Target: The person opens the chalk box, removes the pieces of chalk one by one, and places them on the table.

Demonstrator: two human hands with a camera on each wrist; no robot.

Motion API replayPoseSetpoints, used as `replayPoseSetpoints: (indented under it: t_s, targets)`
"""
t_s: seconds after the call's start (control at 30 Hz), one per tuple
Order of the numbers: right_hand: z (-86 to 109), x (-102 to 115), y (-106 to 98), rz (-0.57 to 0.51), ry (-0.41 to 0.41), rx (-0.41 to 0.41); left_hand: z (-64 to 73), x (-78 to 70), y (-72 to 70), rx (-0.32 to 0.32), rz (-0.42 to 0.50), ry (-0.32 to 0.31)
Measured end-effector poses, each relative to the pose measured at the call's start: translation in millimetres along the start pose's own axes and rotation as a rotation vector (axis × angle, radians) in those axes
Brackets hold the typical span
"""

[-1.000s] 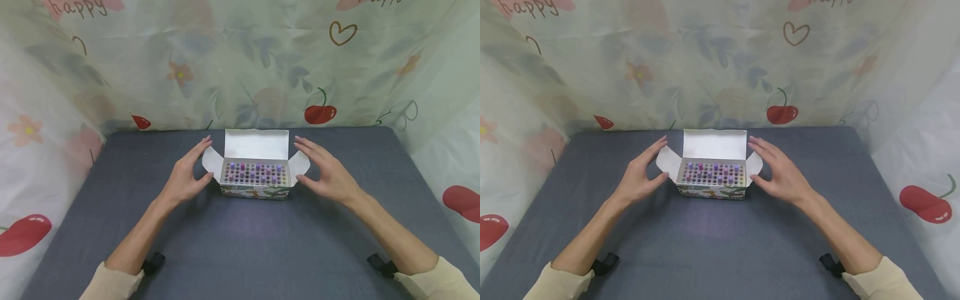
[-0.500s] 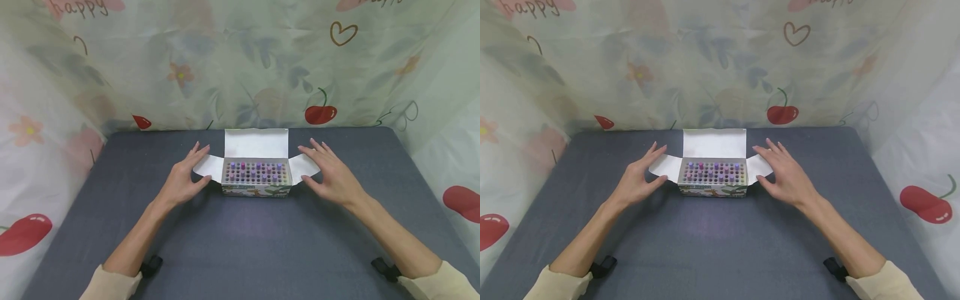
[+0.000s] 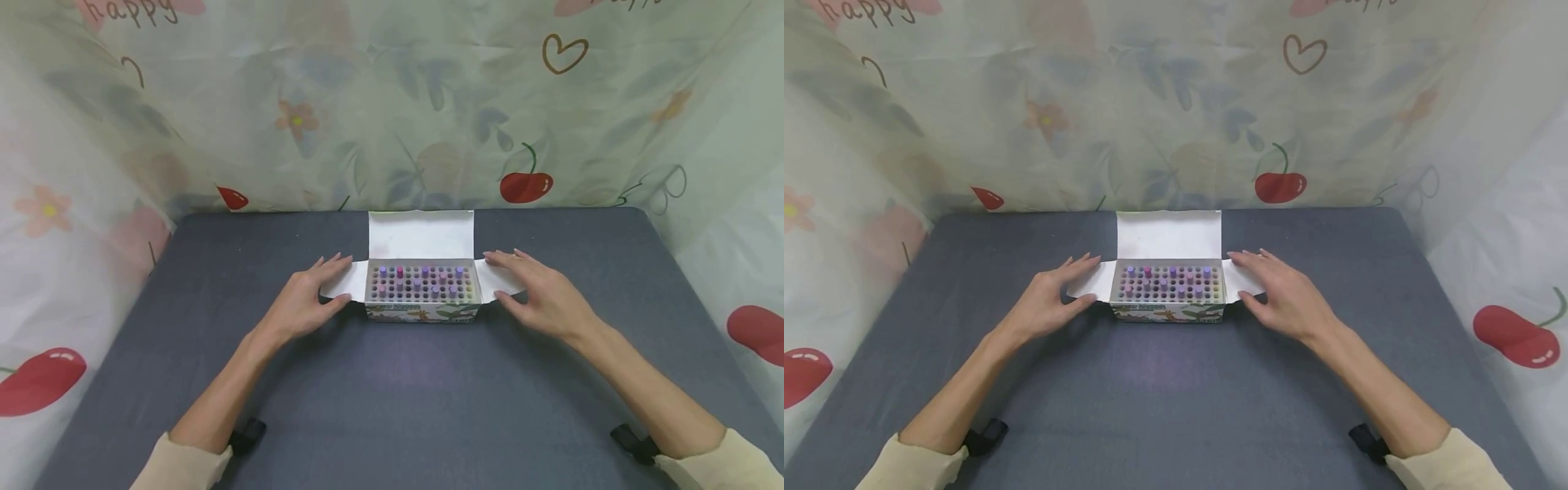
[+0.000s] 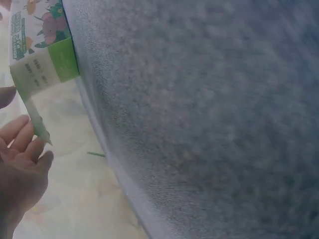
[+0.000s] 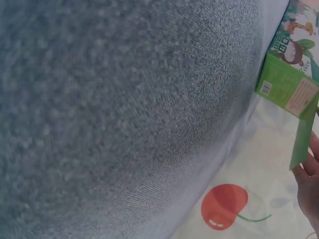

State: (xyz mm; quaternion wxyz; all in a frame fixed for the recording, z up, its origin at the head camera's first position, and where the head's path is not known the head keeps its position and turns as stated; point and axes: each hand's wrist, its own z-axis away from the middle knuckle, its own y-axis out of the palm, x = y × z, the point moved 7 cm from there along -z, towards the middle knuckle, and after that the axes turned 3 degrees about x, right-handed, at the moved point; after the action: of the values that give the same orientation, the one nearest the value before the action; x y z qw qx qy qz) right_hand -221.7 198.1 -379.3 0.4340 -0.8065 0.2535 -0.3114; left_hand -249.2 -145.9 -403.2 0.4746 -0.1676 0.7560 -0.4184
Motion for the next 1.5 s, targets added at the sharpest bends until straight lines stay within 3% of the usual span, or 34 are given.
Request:
replayPoseSetpoints:
  t_s: [0.27,0.63,0.93,1.17,1.5]
  targets:
    - [3.6,1,8,-0.048,0.023,0.049,-0.3,-2.9,7.0,0.033,0.027,-0.016]
    - [-3.6,2,6,-0.113,0.08,-0.016,-8.4,-10.0,10.2,0.034,0.04,0.003]
    - [-15.9,0,6,-0.197,0.222,-0.061,-15.9,-9.0,13.5,0.039,0.08,0.008]
    - [-24.0,-1,12,-0.229,0.328,-0.031,-21.3,-9.7,20.9,0.08,0.116,-0.003]
    - [-32.3,-1,26,-0.216,0.349,0.012,-26.4,-12.8,24.1,0.1,0.09,-0.013]
